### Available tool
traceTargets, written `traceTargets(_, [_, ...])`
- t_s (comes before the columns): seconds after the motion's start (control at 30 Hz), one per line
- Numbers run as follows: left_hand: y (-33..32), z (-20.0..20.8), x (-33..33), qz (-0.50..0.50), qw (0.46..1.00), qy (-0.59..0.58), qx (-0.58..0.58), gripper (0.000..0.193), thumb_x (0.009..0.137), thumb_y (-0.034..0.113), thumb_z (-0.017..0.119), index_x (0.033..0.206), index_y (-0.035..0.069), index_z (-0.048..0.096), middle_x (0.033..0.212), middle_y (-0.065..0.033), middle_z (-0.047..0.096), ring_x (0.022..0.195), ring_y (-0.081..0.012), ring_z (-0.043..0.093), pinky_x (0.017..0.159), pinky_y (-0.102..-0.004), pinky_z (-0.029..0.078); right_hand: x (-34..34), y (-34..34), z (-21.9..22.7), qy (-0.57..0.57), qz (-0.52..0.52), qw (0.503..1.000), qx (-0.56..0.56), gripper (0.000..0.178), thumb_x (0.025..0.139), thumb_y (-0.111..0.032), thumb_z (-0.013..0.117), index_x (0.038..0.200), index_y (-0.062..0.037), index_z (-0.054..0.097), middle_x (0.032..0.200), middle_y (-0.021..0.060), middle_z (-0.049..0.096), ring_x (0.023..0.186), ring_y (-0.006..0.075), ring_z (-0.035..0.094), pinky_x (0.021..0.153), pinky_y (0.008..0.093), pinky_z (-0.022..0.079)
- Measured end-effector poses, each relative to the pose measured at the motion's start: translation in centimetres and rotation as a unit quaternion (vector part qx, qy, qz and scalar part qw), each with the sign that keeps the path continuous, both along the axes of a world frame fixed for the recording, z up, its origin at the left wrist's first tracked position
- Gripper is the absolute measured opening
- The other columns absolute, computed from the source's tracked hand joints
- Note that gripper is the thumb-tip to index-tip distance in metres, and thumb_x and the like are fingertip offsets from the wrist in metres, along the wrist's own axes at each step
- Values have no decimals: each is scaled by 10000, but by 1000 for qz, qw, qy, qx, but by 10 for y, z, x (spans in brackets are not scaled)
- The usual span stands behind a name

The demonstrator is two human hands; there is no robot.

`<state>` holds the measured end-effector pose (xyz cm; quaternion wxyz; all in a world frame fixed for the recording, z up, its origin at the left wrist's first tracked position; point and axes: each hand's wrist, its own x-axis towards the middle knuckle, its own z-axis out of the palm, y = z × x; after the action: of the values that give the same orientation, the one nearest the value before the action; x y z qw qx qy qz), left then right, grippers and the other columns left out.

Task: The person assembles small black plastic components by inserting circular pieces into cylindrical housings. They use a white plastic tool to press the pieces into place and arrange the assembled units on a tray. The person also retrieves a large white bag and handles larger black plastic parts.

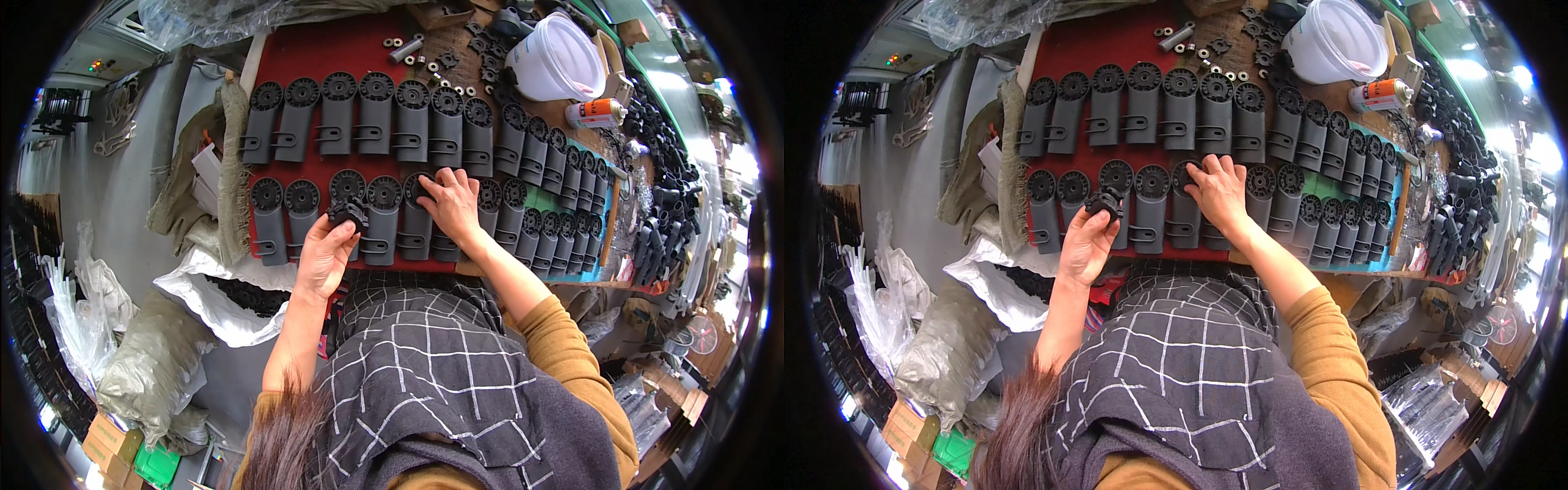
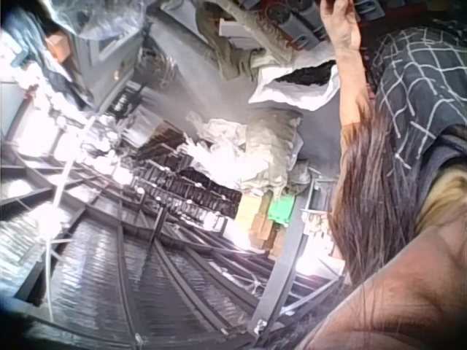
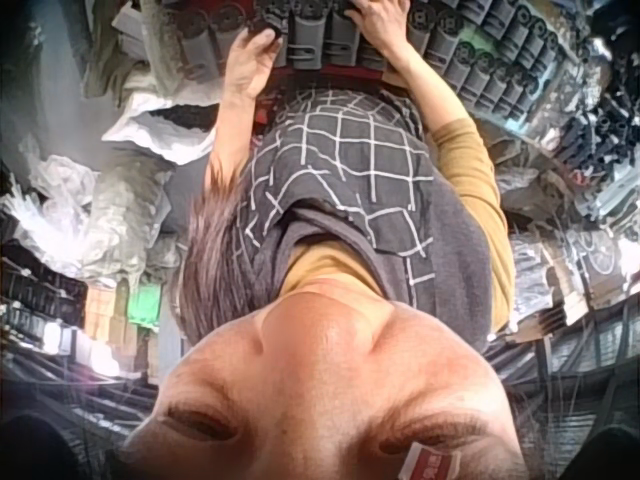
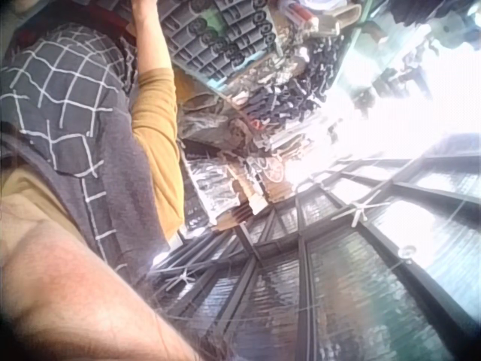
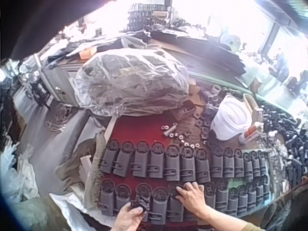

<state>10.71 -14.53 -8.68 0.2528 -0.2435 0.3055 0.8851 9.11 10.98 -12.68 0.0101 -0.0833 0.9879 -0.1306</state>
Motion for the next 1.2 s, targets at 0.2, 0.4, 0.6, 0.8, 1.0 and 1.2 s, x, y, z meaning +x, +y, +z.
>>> traceTargets(0.2, [7,5,-1,-12,1000,11,2,184,844,16,660,1011,94,652,972,-7,675,910,-107,627,866,-269,493,-1,-9,9,3,-31,999,-20,405,701,-266,758,1085,-174,664,961,19,541,943,224,497,789,383,361])
traceTargets(0.4, [17,9,-4,-64,998,1,-28,195,849,28,664,1036,83,651,983,-1,669,912,-99,618,868,-260,486,1,-38,55,-188,-74,862,-464,197,851,-190,677,980,-45,706,883,36,543,815,144,533,715,280,429])
traceTargets(0.6, [30,8,-9,-70,996,-9,-52,207,848,34,672,1047,83,642,986,-8,666,903,-102,624,838,-255,501,12,-35,75,-177,-152,838,-493,155,848,-128,674,915,12,676,863,29,549,797,112,533,718,249,428])
traceTargets(0.8, [34,-1,-10,-69,995,-47,-61,251,849,28,668,1085,97,617,984,-22,669,889,-109,633,804,-250,517,38,25,43,-47,-297,921,-248,149,772,-186,723,885,-89,731,823,46,601,813,223,570,743,355,442])
traceTargets(1.0, [39,-3,-11,-74,996,-34,-41,248,851,32,665,1083,107,617,981,-17,670,883,-108,635,792,-246,527,35,50,7,105,-100,989,16,215,742,-204,721,952,-165,704,813,-31,571,834,180,524,765,343,348])
traceTargets(1.2, [41,-5,-16,-75,995,-37,-54,272,846,26,674,1099,100,607,974,-14,667,882,-103,633,802,-252,524,44,47,9,75,-83,993,29,255,736,-237,716,973,-153,673,897,-26,561,887,175,521,795,350,351])
